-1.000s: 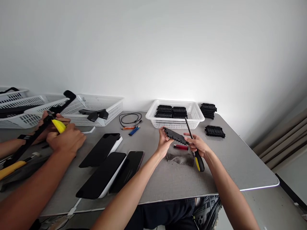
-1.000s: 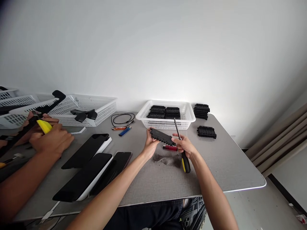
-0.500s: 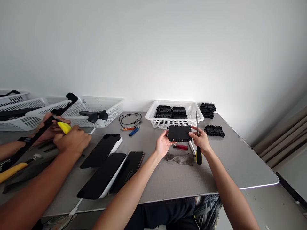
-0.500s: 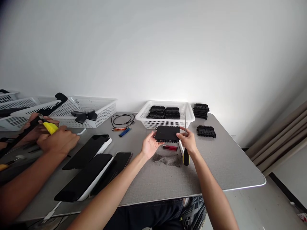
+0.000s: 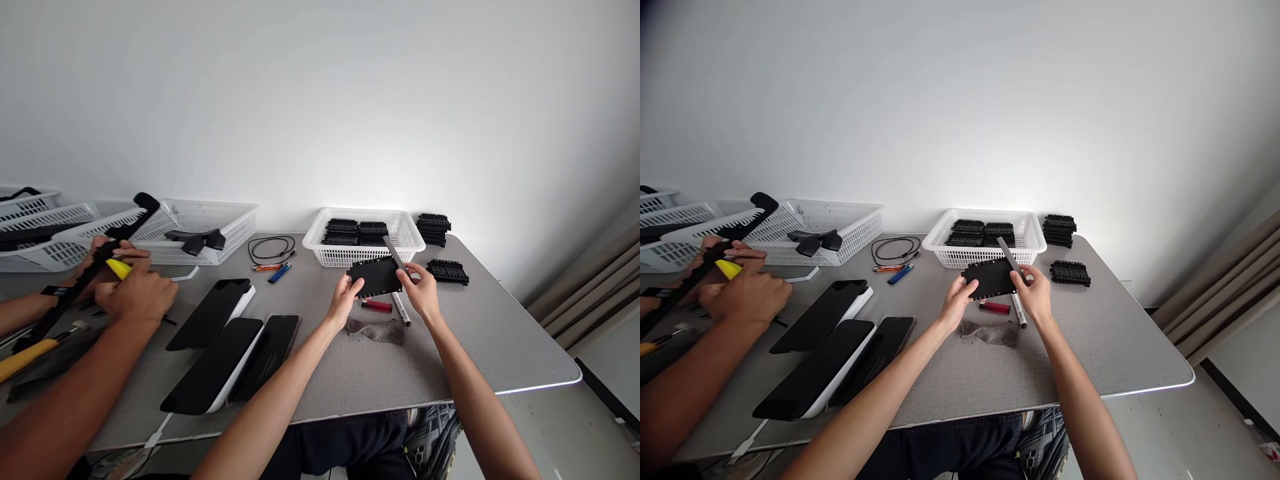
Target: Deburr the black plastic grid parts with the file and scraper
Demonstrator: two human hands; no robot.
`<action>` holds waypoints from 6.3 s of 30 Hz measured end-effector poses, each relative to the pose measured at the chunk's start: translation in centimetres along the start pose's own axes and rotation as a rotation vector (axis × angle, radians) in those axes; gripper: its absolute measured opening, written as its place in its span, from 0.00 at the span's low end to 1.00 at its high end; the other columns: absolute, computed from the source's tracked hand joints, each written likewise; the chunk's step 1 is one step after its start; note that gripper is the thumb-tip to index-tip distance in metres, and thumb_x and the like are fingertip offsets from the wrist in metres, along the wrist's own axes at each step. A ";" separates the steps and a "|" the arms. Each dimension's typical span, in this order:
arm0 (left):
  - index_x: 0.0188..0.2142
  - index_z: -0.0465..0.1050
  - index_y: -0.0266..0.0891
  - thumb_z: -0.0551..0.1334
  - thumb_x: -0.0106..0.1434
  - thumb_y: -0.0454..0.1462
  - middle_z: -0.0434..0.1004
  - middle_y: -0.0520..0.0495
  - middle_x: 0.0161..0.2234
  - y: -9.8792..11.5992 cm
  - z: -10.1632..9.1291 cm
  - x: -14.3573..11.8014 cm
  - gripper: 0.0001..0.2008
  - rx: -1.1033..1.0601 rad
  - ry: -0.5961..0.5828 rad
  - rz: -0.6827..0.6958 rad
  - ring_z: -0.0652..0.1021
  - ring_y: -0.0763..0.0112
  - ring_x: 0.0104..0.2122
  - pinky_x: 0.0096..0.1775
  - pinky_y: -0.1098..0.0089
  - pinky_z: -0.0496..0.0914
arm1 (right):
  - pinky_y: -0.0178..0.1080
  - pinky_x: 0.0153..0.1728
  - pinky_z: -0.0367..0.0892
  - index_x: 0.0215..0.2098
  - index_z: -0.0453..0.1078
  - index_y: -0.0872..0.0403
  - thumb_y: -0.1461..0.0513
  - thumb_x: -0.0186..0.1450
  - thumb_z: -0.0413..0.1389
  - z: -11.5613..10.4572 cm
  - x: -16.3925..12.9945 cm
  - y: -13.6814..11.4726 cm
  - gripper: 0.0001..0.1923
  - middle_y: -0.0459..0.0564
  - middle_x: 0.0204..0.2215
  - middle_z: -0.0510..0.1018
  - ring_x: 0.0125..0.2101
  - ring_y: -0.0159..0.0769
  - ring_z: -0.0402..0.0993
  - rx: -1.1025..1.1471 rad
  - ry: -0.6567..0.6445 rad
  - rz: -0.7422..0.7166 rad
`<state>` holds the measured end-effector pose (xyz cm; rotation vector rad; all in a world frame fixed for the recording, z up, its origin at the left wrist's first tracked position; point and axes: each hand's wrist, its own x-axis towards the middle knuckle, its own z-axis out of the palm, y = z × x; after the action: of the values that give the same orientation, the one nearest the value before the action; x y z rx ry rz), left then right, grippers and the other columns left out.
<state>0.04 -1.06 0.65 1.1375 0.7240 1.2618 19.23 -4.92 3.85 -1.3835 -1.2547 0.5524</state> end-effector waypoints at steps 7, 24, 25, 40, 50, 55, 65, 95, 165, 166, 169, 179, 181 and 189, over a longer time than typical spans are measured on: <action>0.51 0.67 0.41 0.67 0.57 0.43 0.75 0.41 0.50 -0.3 -0.2 0.3 0.24 -0.013 0.015 0.071 0.76 0.59 0.47 0.40 0.61 0.77 | 0.36 0.26 0.51 0.24 0.64 0.54 0.43 0.71 0.37 -0.8 0.0 -0.1 0.31 0.46 0.18 0.64 0.23 0.33 0.58 -0.308 0.198 -0.100; 0.55 0.66 0.45 0.67 0.57 0.40 0.74 0.42 0.53 -0.7 -0.3 0.5 0.26 0.041 0.008 0.180 0.77 0.59 0.48 0.43 0.61 0.75 | 0.37 0.25 0.48 0.17 0.65 0.51 0.35 0.63 0.45 1.5 -0.7 0.6 0.34 0.51 0.17 0.72 0.22 0.37 0.68 -0.739 -0.130 -0.113; 0.55 0.65 0.45 0.67 0.57 0.40 0.74 0.42 0.53 -0.7 -0.3 0.5 0.26 0.046 0.002 0.183 0.76 0.59 0.48 0.44 0.61 0.75 | 0.37 0.25 0.48 0.18 0.65 0.51 0.34 0.63 0.46 1.6 -0.7 0.6 0.34 0.51 0.18 0.72 0.22 0.37 0.68 -0.736 -0.130 -0.106; 0.56 0.64 0.45 0.68 0.57 0.43 0.73 0.41 0.54 -0.2 0.2 0.0 0.29 0.080 -0.004 0.250 0.73 0.57 0.55 0.55 0.58 0.69 | 0.36 0.24 0.48 0.14 0.58 0.51 0.33 0.59 0.49 2.0 -0.8 1.0 0.34 0.48 0.14 0.67 0.19 0.34 0.61 -0.634 -0.082 -0.027; 0.54 0.65 0.44 0.69 0.56 0.42 0.74 0.41 0.54 -0.3 -0.1 0.2 0.27 0.072 0.026 0.231 0.73 0.57 0.56 0.54 0.59 0.69 | 0.36 0.24 0.48 0.15 0.58 0.52 0.32 0.59 0.49 1.3 -0.3 1.0 0.35 0.46 0.14 0.66 0.19 0.32 0.57 -0.639 -0.111 -0.016; 0.53 0.66 0.44 0.69 0.56 0.42 0.74 0.41 0.53 -0.7 -0.1 0.4 0.27 0.094 0.006 0.231 0.73 0.57 0.55 0.53 0.58 0.70 | 0.36 0.24 0.48 0.16 0.59 0.51 0.33 0.59 0.48 1.3 -0.3 1.1 0.34 0.47 0.15 0.66 0.19 0.33 0.58 -0.664 -0.097 -0.075; 0.56 0.63 0.43 0.67 0.58 0.43 0.73 0.39 0.54 -0.7 -0.4 0.4 0.28 0.127 0.008 0.263 0.73 0.57 0.56 0.54 0.57 0.70 | 0.35 0.22 0.47 0.15 0.58 0.52 0.32 0.59 0.48 1.0 -0.2 1.2 0.35 0.45 0.13 0.65 0.18 0.30 0.55 -0.678 -0.079 -0.103; 0.48 0.71 0.42 0.64 0.61 0.48 0.76 0.41 0.51 0.1 -1.1 1.0 0.19 0.159 0.019 0.279 0.74 0.56 0.53 0.57 0.56 0.66 | 0.35 0.24 0.44 0.16 0.59 0.53 0.31 0.61 0.42 -0.4 0.7 1.9 0.37 0.47 0.14 0.66 0.17 0.31 0.56 -0.795 0.011 -0.263; 0.46 0.70 0.39 0.65 0.61 0.45 0.78 0.38 0.48 -0.2 1.3 -1.2 0.17 0.169 -0.229 0.246 0.78 0.57 0.49 0.51 0.59 0.72 | 0.43 0.39 0.71 0.54 0.75 0.54 0.45 0.62 0.57 1.3 -1.4 -1.0 0.29 0.55 0.44 0.82 0.39 0.51 0.79 -0.223 -0.280 -0.207; 0.47 0.71 0.39 0.64 0.61 0.45 0.78 0.38 0.49 -0.1 1.3 -1.3 0.18 0.188 -0.245 0.254 0.78 0.56 0.51 0.53 0.57 0.71 | 0.43 0.39 0.71 0.54 0.75 0.53 0.46 0.61 0.58 1.3 -1.3 -1.0 0.29 0.54 0.45 0.82 0.40 0.51 0.79 -0.219 -0.287 -0.214; 0.49 0.73 0.39 0.63 0.62 0.44 0.78 0.39 0.50 -0.1 1.2 -1.3 0.18 0.254 -0.258 0.273 0.76 0.55 0.53 0.57 0.55 0.68 | 0.39 0.34 0.69 0.48 0.79 0.54 0.51 0.61 0.57 1.4 -1.3 -0.8 0.22 0.53 0.39 0.84 0.34 0.46 0.78 -0.250 -0.264 -0.220; 0.48 0.63 0.40 0.72 0.51 0.45 0.66 0.38 0.52 -2.0 -0.2 0.7 0.30 0.438 0.272 0.361 0.70 0.55 0.53 0.55 0.54 0.65 | 0.31 0.21 0.56 0.23 0.73 0.56 0.58 0.62 0.52 1.6 -1.4 -0.3 0.14 0.41 0.11 0.67 0.15 0.28 0.59 -0.204 -0.242 -0.243; 0.48 0.58 0.41 0.73 0.48 0.44 0.64 0.38 0.53 -2.7 -0.4 1.1 0.33 0.346 0.280 0.334 0.70 0.56 0.54 0.56 0.54 0.65 | 0.31 0.22 0.58 0.33 0.78 0.57 0.61 0.61 0.52 1.7 -1.4 0.0 0.13 0.43 0.14 0.72 0.17 0.29 0.63 -0.214 -0.319 -0.290; 0.52 0.54 0.50 0.73 0.47 0.36 0.66 0.44 0.54 -2.8 -0.4 1.3 0.38 0.029 0.204 0.323 0.71 0.64 0.55 0.53 0.61 0.70 | 0.36 0.32 0.70 0.55 0.75 0.53 0.64 0.60 0.54 1.2 -0.7 1.7 0.24 0.48 0.41 0.83 0.31 0.40 0.80 -0.252 -0.408 -0.385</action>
<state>0.93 0.52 -1.86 1.1935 0.7297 1.6619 18.56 -4.76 1.79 -1.2183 -1.9257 0.4273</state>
